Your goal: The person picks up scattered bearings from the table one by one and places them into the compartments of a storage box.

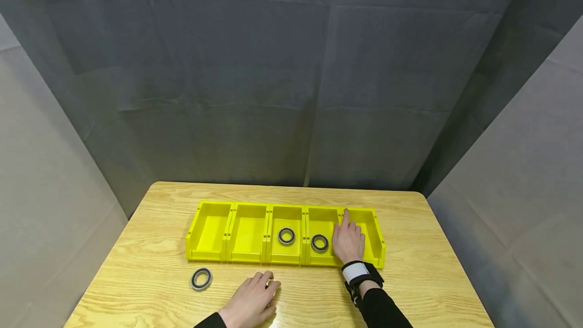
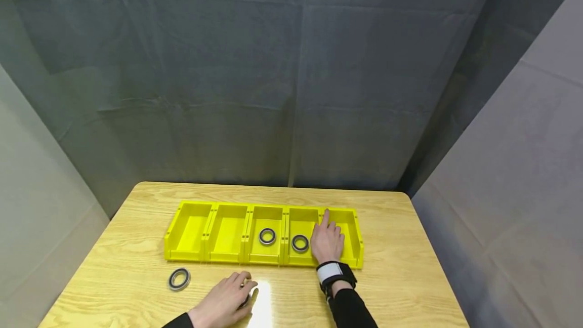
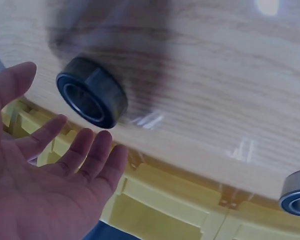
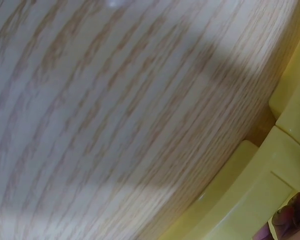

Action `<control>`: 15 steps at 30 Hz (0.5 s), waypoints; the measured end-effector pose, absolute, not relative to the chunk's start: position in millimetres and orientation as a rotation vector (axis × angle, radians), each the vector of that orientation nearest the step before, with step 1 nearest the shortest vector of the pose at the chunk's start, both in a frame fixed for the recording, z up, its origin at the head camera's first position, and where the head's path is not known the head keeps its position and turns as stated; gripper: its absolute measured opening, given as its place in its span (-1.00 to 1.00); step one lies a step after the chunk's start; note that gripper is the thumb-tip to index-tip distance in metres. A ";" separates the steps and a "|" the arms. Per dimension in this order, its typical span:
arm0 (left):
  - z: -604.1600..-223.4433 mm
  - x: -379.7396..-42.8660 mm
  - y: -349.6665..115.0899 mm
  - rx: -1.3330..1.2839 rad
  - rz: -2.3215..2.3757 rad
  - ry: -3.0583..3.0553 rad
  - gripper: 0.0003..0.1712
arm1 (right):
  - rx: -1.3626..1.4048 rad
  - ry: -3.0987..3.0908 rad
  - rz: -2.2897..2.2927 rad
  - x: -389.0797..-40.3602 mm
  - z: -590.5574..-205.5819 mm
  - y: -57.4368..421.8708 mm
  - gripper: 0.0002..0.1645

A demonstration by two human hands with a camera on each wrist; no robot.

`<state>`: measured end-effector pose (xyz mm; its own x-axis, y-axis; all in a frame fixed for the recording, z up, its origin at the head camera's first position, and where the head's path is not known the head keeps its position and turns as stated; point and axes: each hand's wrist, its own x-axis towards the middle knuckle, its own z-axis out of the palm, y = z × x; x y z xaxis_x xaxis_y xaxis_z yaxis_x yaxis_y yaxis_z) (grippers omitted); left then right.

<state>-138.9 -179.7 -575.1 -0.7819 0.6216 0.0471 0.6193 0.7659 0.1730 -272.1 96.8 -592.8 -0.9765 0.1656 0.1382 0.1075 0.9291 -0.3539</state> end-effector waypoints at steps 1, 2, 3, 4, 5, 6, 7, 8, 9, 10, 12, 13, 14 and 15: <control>-576.4 -138.0 -181.0 1.041 0.287 2.943 -0.61 | -0.210 -2.922 0.527 -272.1 -592.7 96.6 -0.29; -578.0 -137.3 -182.2 1.045 0.286 2.944 -0.62 | -0.210 -2.922 0.531 -272.0 -592.7 96.3 -0.29; -579.6 -136.5 -183.3 1.047 0.282 2.946 -0.63 | -0.211 -2.924 0.536 -272.1 -592.9 96.1 -0.28; -580.9 -135.6 -184.4 1.044 0.275 2.946 -0.64 | -0.211 -2.924 0.540 -272.0 -593.1 96.1 -0.28; -582.3 -134.9 -185.4 1.045 0.263 2.946 -0.65 | -0.212 -2.926 0.540 -272.1 -593.4 95.9 -0.28; -583.4 -134.0 -186.2 1.045 0.247 2.945 -0.65 | -0.212 -2.926 0.539 -272.1 -593.7 95.8 -0.28; -584.4 -133.2 -186.8 1.042 0.236 2.944 -0.66 | -0.211 -2.923 0.540 -272.2 -593.6 95.8 -0.28; -585.3 -132.6 -187.2 1.037 0.231 2.942 -0.66 | -0.212 -2.920 0.540 -272.3 -593.8 95.9 -0.28; -586.1 -132.0 -187.4 1.035 0.228 2.941 -0.66 | -0.212 -2.917 0.538 -272.4 -593.9 96.1 -0.28; -586.6 -131.5 -187.6 1.032 0.225 2.942 -0.66 | -0.212 -2.912 0.537 -272.4 -594.0 96.2 -0.28; -587.9 -131.0 -187.9 1.033 0.222 2.947 -0.65 | -0.211 -2.908 0.537 -272.6 -594.2 96.4 -0.29; -588.4 -130.9 -188.1 1.033 0.225 2.946 -0.65 | -0.211 -2.909 0.537 -272.6 -594.3 96.6 -0.29; -588.9 -131.0 -188.4 1.036 0.227 2.946 -0.64 | -0.211 -2.910 0.537 -272.7 -594.5 96.7 -0.29; -589.5 -131.1 -188.6 1.040 0.229 2.945 -0.64 | -0.211 -2.912 0.533 -272.5 -594.4 96.8 -0.29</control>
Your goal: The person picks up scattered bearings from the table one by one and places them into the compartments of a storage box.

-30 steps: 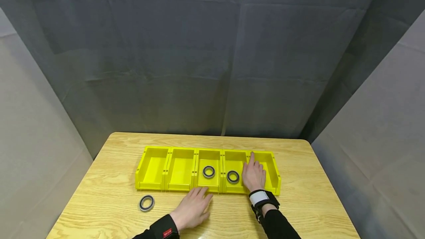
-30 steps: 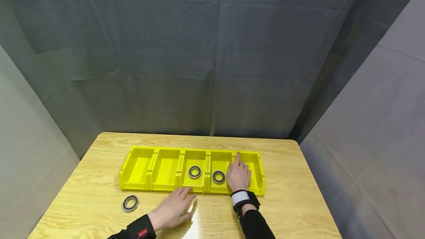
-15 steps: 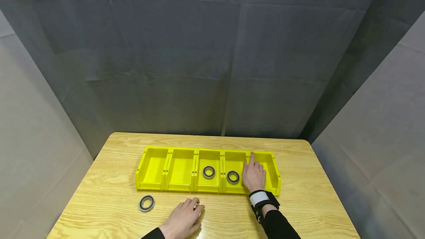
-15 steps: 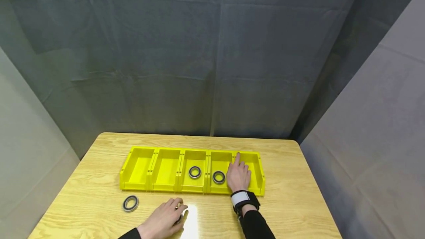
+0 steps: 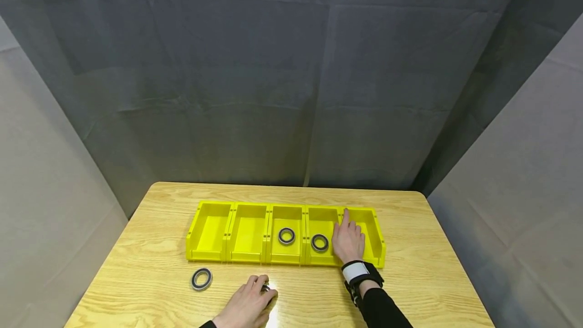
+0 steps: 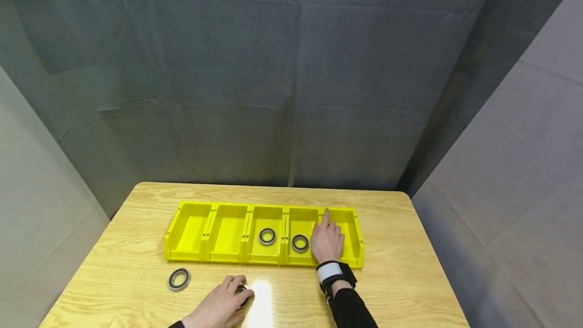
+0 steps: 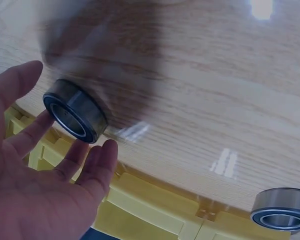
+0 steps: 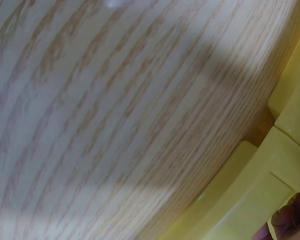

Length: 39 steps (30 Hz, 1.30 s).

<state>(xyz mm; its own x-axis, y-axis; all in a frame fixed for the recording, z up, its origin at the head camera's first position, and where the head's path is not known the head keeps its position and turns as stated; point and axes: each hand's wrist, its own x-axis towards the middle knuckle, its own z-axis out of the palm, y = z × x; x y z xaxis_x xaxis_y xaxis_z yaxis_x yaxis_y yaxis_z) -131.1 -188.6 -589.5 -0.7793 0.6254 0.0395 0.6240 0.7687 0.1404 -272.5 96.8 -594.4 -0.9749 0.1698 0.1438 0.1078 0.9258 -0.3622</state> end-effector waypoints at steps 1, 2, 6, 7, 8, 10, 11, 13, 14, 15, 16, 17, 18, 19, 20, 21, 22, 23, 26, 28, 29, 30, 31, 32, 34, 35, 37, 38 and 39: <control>-590.0 -131.2 -188.9 1.045 0.241 2.945 -0.64 | -0.212 -2.914 0.531 -272.6 -594.2 97.0 -0.29; -590.6 -131.4 -189.0 1.052 0.254 2.945 -0.66 | -0.214 -2.916 0.530 -272.6 -594.0 97.2 -0.29; -591.8 -131.8 -189.4 1.080 0.277 2.945 -0.72 | -0.225 -2.925 0.530 -272.6 -592.9 97.1 -0.29; -591.8 -131.7 -189.4 1.082 0.276 2.942 -0.73 | -0.227 -2.927 0.532 -272.7 -592.9 97.1 -0.29; -591.5 -131.5 -189.4 1.085 0.268 2.938 -0.73 | -0.227 -2.929 0.529 -272.7 -592.5 96.9 -0.29; -591.0 -131.1 -189.6 1.085 0.250 2.929 -0.72 | -0.225 -2.930 0.522 -272.6 -592.2 96.4 -0.29; -590.6 -130.9 -189.7 1.082 0.244 2.924 -0.72 | -0.224 -2.928 0.520 -272.5 -592.1 96.1 -0.29; -589.7 -130.6 -189.8 1.082 0.245 2.917 -0.72 | -0.220 -2.920 0.517 -272.4 -592.0 95.6 -0.29; -589.4 -130.5 -190.0 1.083 0.246 2.916 -0.71 | -0.216 -2.917 0.516 -272.2 -591.9 95.3 -0.28; -589.2 -130.4 -190.2 1.083 0.245 2.915 -0.72 | -0.214 -2.912 0.516 -272.1 -591.9 95.3 -0.29; -589.1 -130.3 -190.4 1.084 0.247 2.915 -0.72 | -0.211 -2.908 0.520 -272.0 -591.9 95.1 -0.29; -588.8 -130.2 -190.6 1.084 0.251 2.915 -0.73 | -0.208 -2.904 0.521 -271.9 -591.9 95.2 -0.29; -588.7 -130.2 -190.7 1.083 0.257 2.913 -0.73 | -0.205 -2.901 0.521 -271.8 -592.0 95.4 -0.29; -588.6 -130.0 -190.7 1.083 0.262 2.912 -0.74 | -0.202 -2.899 0.521 -271.6 -592.0 95.5 -0.29; -588.4 -129.9 -190.7 1.079 0.267 2.911 -0.74 | -0.200 -2.898 0.523 -271.6 -592.0 95.5 -0.29; -588.2 -129.9 -190.7 1.077 0.271 2.908 -0.73 | -0.199 -2.897 0.523 -271.5 -592.2 95.5 -0.29; -588.0 -130.0 -190.6 1.074 0.273 2.905 -0.73 | -0.199 -2.897 0.525 -271.6 -592.4 95.3 -0.29; -587.7 -130.1 -190.5 1.072 0.271 2.902 -0.72 | -0.198 -2.898 0.525 -271.5 -592.4 95.2 -0.29; -586.9 -130.8 -190.2 1.069 0.256 2.893 -0.71 | -0.203 -2.903 0.527 -271.8 -592.9 94.8 -0.28; -586.3 -131.2 -190.0 1.074 0.235 2.891 -0.71 | -0.202 -2.904 0.523 -271.8 -593.0 95.3 -0.29; -586.1 -131.3 -189.8 1.076 0.226 2.892 -0.71 | -0.202 -2.905 0.522 -271.9 -593.0 95.6 -0.29; -585.9 -131.3 -189.7 1.077 0.219 2.892 -0.71 | -0.202 -2.905 0.520 -271.9 -593.2 95.9 -0.29; -585.7 -131.3 -189.6 1.079 0.213 2.892 -0.71 | -0.202 -2.906 0.520 -271.8 -593.0 95.8 -0.29; -585.5 -131.3 -189.4 1.081 0.204 2.893 -0.72 | -0.201 -2.905 0.520 -271.7 -592.9 96.0 -0.29; -585.0 -131.3 -189.1 1.082 0.196 2.894 -0.72 | -0.201 -2.904 0.520 -271.8 -592.9 96.0 -0.29; -584.9 -131.3 -188.8 1.082 0.191 2.894 -0.72 | -0.200 -2.903 0.520 -271.8 -592.9 96.0 -0.29; -585.0 -131.4 -188.5 1.080 0.188 2.894 -0.72 | -0.201 -2.901 0.521 -272.0 -593.0 95.6 -0.29; -585.0 -131.5 -188.3 1.081 0.184 2.895 -0.71 | -0.201 -2.902 0.519 -272.1 -593.1 95.8 -0.29; -585.0 -131.5 -188.2 1.082 0.184 2.897 -0.71 | -0.201 -2.901 0.519 -272.2 -593.1 95.7 -0.28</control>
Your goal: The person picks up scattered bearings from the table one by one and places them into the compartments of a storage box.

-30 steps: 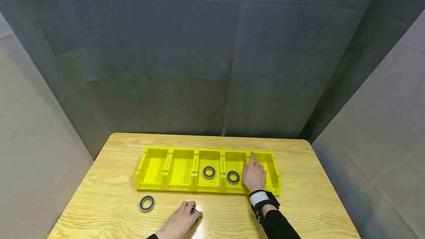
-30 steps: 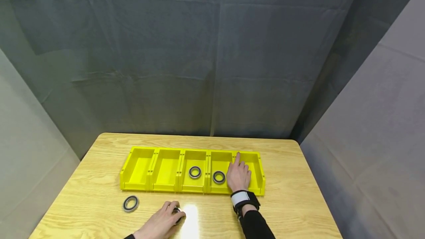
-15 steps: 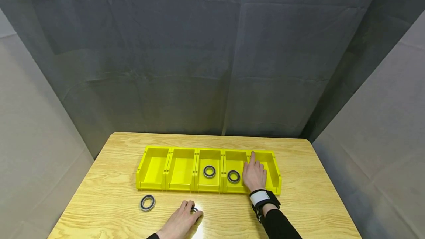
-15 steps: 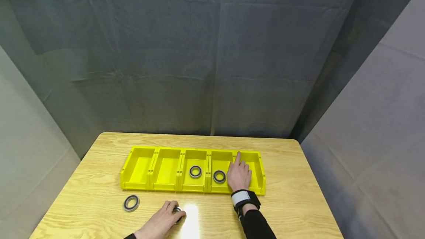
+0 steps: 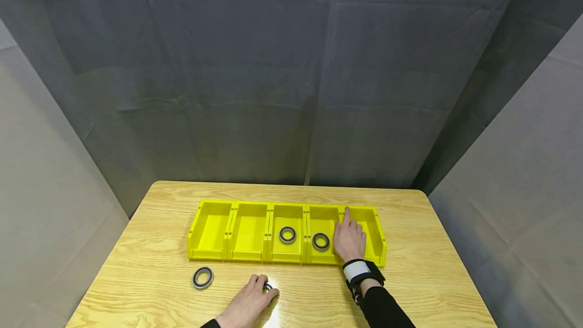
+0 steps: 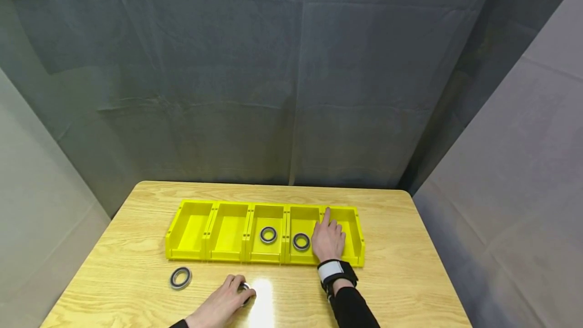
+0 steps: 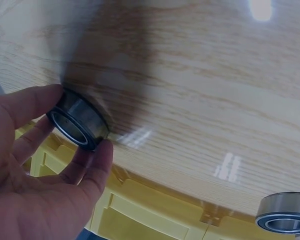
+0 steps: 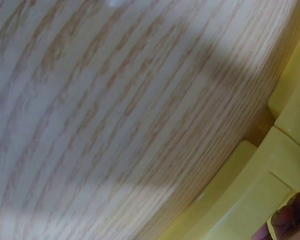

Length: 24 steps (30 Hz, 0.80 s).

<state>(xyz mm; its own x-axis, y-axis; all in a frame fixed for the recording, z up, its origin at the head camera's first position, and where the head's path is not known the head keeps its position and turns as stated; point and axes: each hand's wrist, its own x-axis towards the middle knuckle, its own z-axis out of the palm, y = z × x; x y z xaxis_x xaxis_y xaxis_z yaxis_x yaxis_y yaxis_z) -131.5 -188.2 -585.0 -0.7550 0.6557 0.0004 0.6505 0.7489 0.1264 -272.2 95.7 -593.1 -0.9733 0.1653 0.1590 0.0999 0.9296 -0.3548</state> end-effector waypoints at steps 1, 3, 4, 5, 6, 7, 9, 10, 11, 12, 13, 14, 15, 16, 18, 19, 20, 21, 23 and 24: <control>-585.1 -131.5 -188.2 1.087 0.187 2.900 -0.72 | -0.201 -2.901 0.519 -272.3 -593.2 95.6 -0.28; -585.4 -131.3 -188.1 1.095 0.191 2.909 -0.72 | -0.203 -2.901 0.520 -272.4 -593.2 95.6 -0.28; -585.6 -131.2 -188.1 1.101 0.191 2.915 -0.72 | -0.204 -2.902 0.520 -272.4 -593.2 95.6 -0.28; -585.7 -131.1 -188.1 1.106 0.190 2.920 -0.72 | -0.205 -2.904 0.521 -272.5 -593.3 95.6 -0.28; -586.0 -130.9 -188.0 1.112 0.188 2.927 -0.72 | -0.205 -2.903 0.522 -272.4 -593.3 95.4 -0.28; -586.4 -130.7 -187.9 1.115 0.185 2.934 -0.72 | -0.205 -2.904 0.521 -272.5 -593.3 95.4 -0.28; -586.9 -130.4 -187.5 1.119 0.172 2.945 -0.73 | -0.206 -2.905 0.524 -272.4 -593.2 95.3 -0.28; -587.1 -130.3 -187.3 1.119 0.169 2.950 -0.73 | -0.206 -2.906 0.526 -272.4 -593.2 95.3 -0.28; -587.3 -130.2 -187.1 1.119 0.162 2.953 -0.73 | -0.205 -2.906 0.527 -272.5 -593.2 95.3 -0.29; -587.4 -130.1 -186.9 1.119 0.154 2.959 -0.73 | -0.206 -2.906 0.529 -272.5 -593.1 95.3 -0.29; -587.6 -130.1 -186.8 1.117 0.151 2.961 -0.73 | -0.206 -2.906 0.531 -272.5 -593.1 95.3 -0.29; -587.7 -130.1 -186.7 1.117 0.147 2.963 -0.72 | -0.206 -2.906 0.533 -272.6 -593.2 95.4 -0.29; -587.9 -130.0 -186.7 1.115 0.146 2.965 -0.72 | -0.207 -2.906 0.535 -272.7 -593.2 95.4 -0.29; -588.1 -129.9 -186.9 1.114 0.146 2.966 -0.72 | -0.208 -2.906 0.537 -272.6 -593.1 95.4 -0.29; -588.3 -129.9 -187.4 1.120 0.145 2.971 -0.71 | -0.207 -2.905 0.541 -272.5 -593.1 95.3 -0.29; -588.2 -130.0 -187.8 1.123 0.150 2.974 -0.71 | -0.206 -2.904 0.541 -272.5 -593.1 95.3 -0.29; -588.1 -130.3 -188.4 1.127 0.151 2.980 -0.71 | -0.206 -2.904 0.541 -272.4 -593.1 95.3 -0.29; -587.7 -130.7 -188.9 1.128 0.153 2.987 -0.70 | -0.205 -2.903 0.541 -272.3 -593.1 95.3 -0.29; -586.3 -131.7 -190.2 1.121 0.166 2.999 -0.66 | -0.205 -2.902 0.540 -272.3 -593.4 95.2 -0.29; -585.4 -132.4 -190.9 1.114 0.171 3.008 -0.63 | -0.205 -2.900 0.540 -272.3 -593.5 95.2 -0.29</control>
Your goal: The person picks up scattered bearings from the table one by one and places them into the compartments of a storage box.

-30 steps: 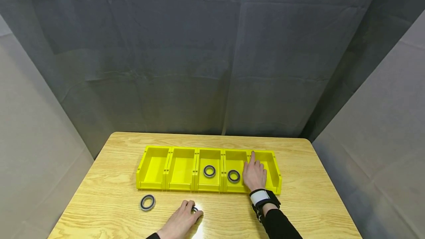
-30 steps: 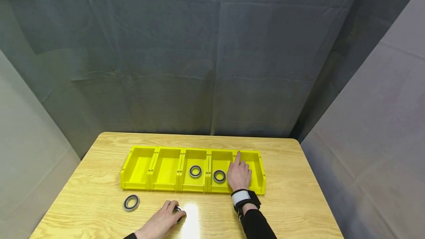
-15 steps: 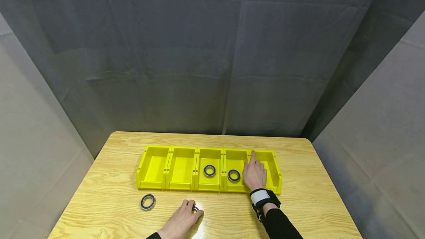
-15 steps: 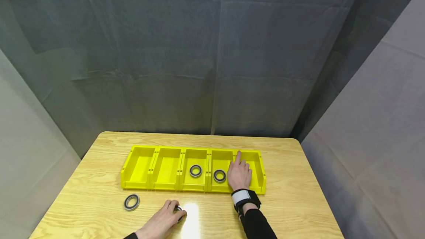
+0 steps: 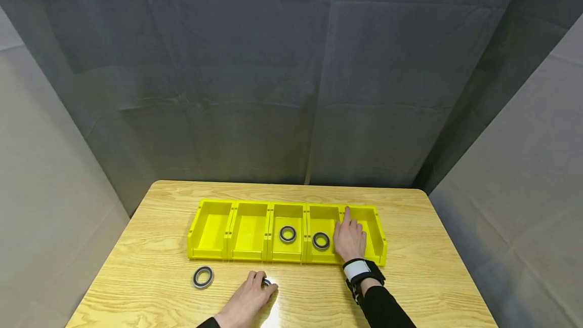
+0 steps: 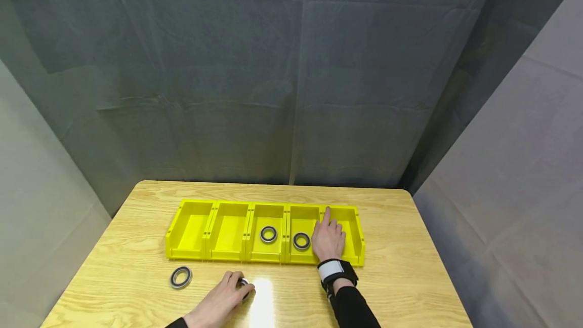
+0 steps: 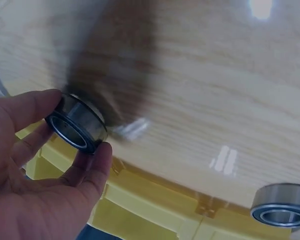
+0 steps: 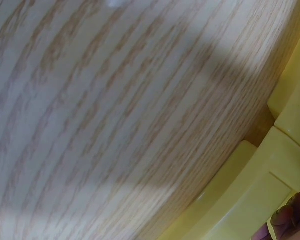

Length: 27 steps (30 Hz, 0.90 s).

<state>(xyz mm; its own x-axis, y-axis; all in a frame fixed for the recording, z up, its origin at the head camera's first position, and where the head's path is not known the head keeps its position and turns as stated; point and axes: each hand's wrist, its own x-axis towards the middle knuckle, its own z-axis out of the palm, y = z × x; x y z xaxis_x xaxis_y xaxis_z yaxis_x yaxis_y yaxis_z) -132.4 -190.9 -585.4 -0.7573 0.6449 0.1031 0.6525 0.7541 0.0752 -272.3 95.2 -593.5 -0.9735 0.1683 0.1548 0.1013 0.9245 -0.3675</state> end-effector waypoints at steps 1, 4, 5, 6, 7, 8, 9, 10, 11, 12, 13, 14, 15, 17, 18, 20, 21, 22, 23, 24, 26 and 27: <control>-583.9 -133.1 -191.6 -1.051 -0.172 -2.877 -0.59 | -0.206 -2.899 0.540 -272.3 -593.4 95.2 -0.29; -579.2 -136.1 -193.4 -0.997 -0.194 -2.868 -0.49 | -0.209 -2.900 0.540 -272.2 -593.2 95.2 -0.29; -577.2 -137.6 -194.2 -0.976 -0.203 -2.866 -0.50 | -0.209 -2.901 0.540 -272.1 -593.0 95.3 -0.29; -575.1 -139.6 -195.0 -0.952 -0.217 -2.867 -0.51 | -0.210 -2.903 0.539 -272.1 -592.8 95.4 -0.29; -572.5 -141.5 -195.8 -0.925 -0.234 -2.871 -0.53 | -0.211 -2.904 0.540 -272.1 -592.7 95.3 -0.29; -570.1 -143.8 -196.7 -0.900 -0.246 -2.874 -0.54 | -0.213 -2.906 0.540 -272.0 -592.6 95.2 -0.29; -567.4 -146.3 -197.8 -0.875 -0.268 -2.882 -0.56 | -0.214 -2.906 0.540 -272.0 -592.4 95.2 -0.29; -564.6 -149.0 -198.9 -0.849 -0.285 -2.889 -0.58 | -0.214 -2.907 0.541 -271.9 -592.3 95.1 -0.29; -561.8 -151.5 -200.2 -0.825 -0.298 -2.895 -0.59 | -0.215 -2.907 0.544 -271.9 -592.2 94.9 -0.29; -559.2 -154.1 -201.5 -0.803 -0.309 -2.899 -0.60 | -0.215 -2.908 0.546 -271.9 -592.1 94.7 -0.29; -556.3 -156.5 -202.7 -0.782 -0.321 -2.902 -0.61 | -0.215 -2.909 0.547 -271.9 -592.1 94.5 -0.29; -553.7 -159.1 -203.9 -0.766 -0.333 -2.902 -0.62 | -0.215 -2.910 0.547 -272.0 -592.2 94.6 -0.29; -551.4 -161.7 -205.0 -0.749 -0.347 -2.901 -0.64 | -0.216 -2.910 0.545 -272.0 -592.2 94.7 -0.29; -547.1 -166.8 -206.5 -0.720 -0.365 -2.894 -0.64 | -0.218 -2.912 0.542 -272.1 -592.3 94.8 -0.29; -545.2 -169.2 -206.9 -0.706 -0.374 -2.890 -0.64 | -0.219 -2.912 0.539 -272.1 -592.3 95.0 -0.29; -542.1 -173.8 -207.3 -0.681 -0.378 -2.885 -0.61 | -0.221 -2.911 0.537 -272.3 -592.4 95.2 -0.29; -541.1 -176.0 -207.4 -0.670 -0.381 -2.885 -0.61 | -0.220 -2.910 0.538 -272.2 -592.4 95.2 -0.29; -540.0 -177.7 -207.4 -0.661 -0.383 -2.886 -0.59 | -0.218 -2.910 0.540 -272.1 -592.4 95.3 -0.29; -538.9 -179.5 -207.3 -0.651 -0.387 -2.887 -0.58 | -0.215 -2.909 0.539 -272.0 -592.3 95.5 -0.29; -538.0 -181.0 -207.2 -0.643 -0.390 -2.889 -0.57 | -0.212 -2.908 0.539 -271.7 -592.2 95.7 -0.29; -537.0 -184.2 -207.2 -0.628 -0.408 -2.895 -0.57 | -0.208 -2.906 0.541 -271.7 -591.9 95.5 -0.29; -536.3 -185.7 -207.2 -0.625 -0.418 -2.894 -0.56 | -0.206 -2.906 0.542 -271.7 -591.7 95.5 -0.29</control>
<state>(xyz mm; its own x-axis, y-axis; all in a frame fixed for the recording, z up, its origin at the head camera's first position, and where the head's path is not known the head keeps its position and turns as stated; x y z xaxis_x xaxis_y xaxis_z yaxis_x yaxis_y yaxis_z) -185.7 -207.2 -536.3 -0.9017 0.3811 0.2043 0.4234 0.8742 0.2377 -271.7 95.5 -591.7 -0.9744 0.1680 0.1490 0.1031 0.9241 -0.3681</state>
